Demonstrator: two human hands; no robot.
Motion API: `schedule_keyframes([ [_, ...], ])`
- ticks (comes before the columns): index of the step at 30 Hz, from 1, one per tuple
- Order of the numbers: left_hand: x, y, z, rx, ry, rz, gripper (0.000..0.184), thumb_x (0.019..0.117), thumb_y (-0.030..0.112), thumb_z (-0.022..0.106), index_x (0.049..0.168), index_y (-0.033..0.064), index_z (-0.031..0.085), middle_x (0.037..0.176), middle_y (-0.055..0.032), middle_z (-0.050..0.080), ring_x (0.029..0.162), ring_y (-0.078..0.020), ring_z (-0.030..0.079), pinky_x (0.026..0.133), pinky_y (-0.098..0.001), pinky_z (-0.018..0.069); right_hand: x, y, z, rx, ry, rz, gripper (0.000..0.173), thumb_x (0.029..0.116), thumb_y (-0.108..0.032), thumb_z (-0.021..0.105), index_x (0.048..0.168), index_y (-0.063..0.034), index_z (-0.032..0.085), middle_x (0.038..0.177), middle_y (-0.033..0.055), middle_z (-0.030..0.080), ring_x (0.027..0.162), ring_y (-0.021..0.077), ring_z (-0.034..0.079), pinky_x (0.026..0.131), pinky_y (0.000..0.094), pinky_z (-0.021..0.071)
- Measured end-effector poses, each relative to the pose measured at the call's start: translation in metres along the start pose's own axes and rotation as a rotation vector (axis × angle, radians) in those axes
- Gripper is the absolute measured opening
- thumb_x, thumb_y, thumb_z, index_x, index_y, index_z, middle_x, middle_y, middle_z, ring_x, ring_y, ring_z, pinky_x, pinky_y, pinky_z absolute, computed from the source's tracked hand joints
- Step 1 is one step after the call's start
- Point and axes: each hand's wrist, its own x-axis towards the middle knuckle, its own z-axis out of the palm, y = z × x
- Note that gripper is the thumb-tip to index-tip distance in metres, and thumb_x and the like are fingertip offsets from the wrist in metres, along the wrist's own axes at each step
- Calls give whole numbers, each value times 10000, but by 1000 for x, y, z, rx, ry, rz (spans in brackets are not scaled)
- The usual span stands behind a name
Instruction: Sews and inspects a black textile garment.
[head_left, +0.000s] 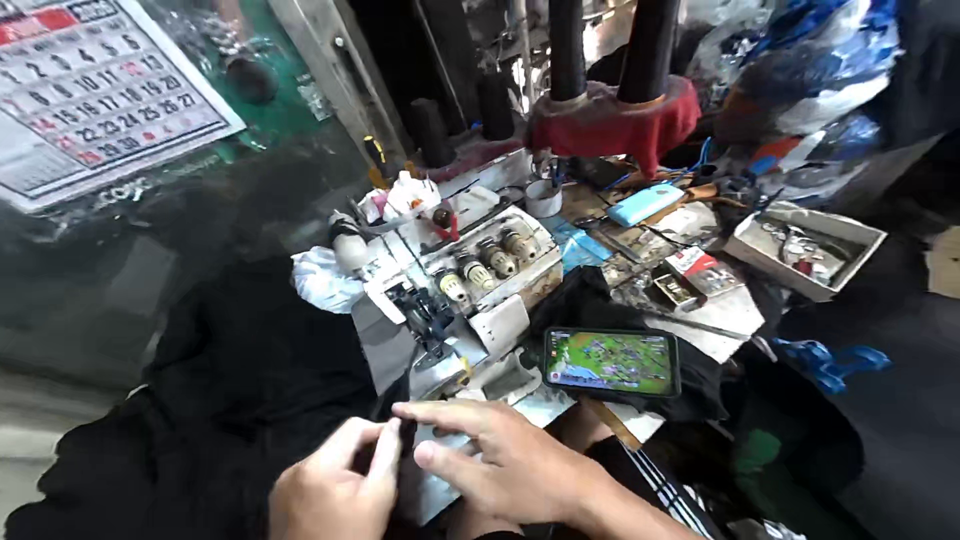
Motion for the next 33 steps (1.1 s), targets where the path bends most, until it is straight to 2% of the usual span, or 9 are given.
schedule_keyframes([
  [2, -9, 30, 15, -123, -57, 90, 162, 942, 307, 655, 923, 195, 771, 871, 74, 742, 799, -37, 702, 702, -337, 611, -4, -4, -14, -83, 38, 58, 424, 1092, -374, 473, 1461, -207, 600, 1349, -32, 666, 1212, 82, 628, 1064, 373, 529],
  [4, -8, 51, 39, -216, -99, 180, 183, 946, 323, 657, 1040, 216, 771, 983, 102, 743, 917, -15, 701, 812, -307, 622, 2, -13, -28, -249, 293, 179, 246, 1033, -363, 588, 1161, -250, 764, 1044, -100, 739, 944, 22, 690, 853, 330, 610],
  [6, -6, 53, 36, -235, -159, 257, 294, 987, 363, 648, 1225, 222, 749, 1214, 84, 729, 1143, -42, 671, 992, -327, 584, 14, -13, -35, -410, 520, 165, 107, 962, -252, 689, 1007, -242, 786, 926, -100, 721, 824, 32, 680, 716, 330, 612],
  [7, -7, 48, 25, -265, -185, 277, 315, 993, 337, 654, 1258, 188, 739, 1255, 49, 721, 1176, -71, 666, 1020, -339, 574, 18, -12, -34, -441, 561, 139, 104, 949, -215, 702, 1006, -236, 786, 937, -92, 717, 830, 39, 679, 709, 328, 613],
  [11, -28, -4, -20, -464, -298, 161, 311, 1036, 207, 614, 1300, 59, 687, 1159, -53, 750, 1014, -166, 741, 884, -393, 647, 6, -2, -23, -318, 517, 74, 185, 951, -192, 689, 1117, -245, 752, 1031, -80, 679, 924, 43, 657, 785, 314, 607],
  [15, -58, -37, -8, -585, -306, 35, 263, 1051, 148, 566, 1243, 9, 681, 1082, -96, 750, 925, -226, 752, 811, -431, 660, -20, 3, -16, -121, 400, 7, 169, 1007, -239, 645, 1136, -195, 744, 1065, -80, 725, 990, 42, 679, 862, 325, 607],
  [21, -71, -7, 20, -654, -298, 98, 238, 1020, 145, 622, 1210, 35, 713, 1088, -68, 745, 941, -180, 737, 837, -396, 647, -38, -26, -27, -93, 103, -99, 235, 1062, -164, 547, 1194, -112, 734, 1087, -26, 743, 983, 59, 696, 873, 309, 601],
  [26, -69, 15, -7, -709, -192, 215, 216, 999, 102, 637, 1173, 5, 719, 1068, -105, 742, 929, -206, 735, 829, -406, 645, -48, -46, -21, -93, 55, -101, 277, 1070, -130, 500, 1252, -123, 708, 992, 7, 723, 776, 80, 652, 691, 299, 567],
  [33, -94, 34, -21, -815, -214, 221, 351, 927, 173, 753, 1191, -45, 671, 1090, -167, 707, 933, -250, 727, 819, -442, 642, -60, -65, -9, -75, 25, -159, 258, 1031, -168, 618, 1270, -109, 694, 857, 2, 703, 696, 85, 643, 635, 287, 571],
])
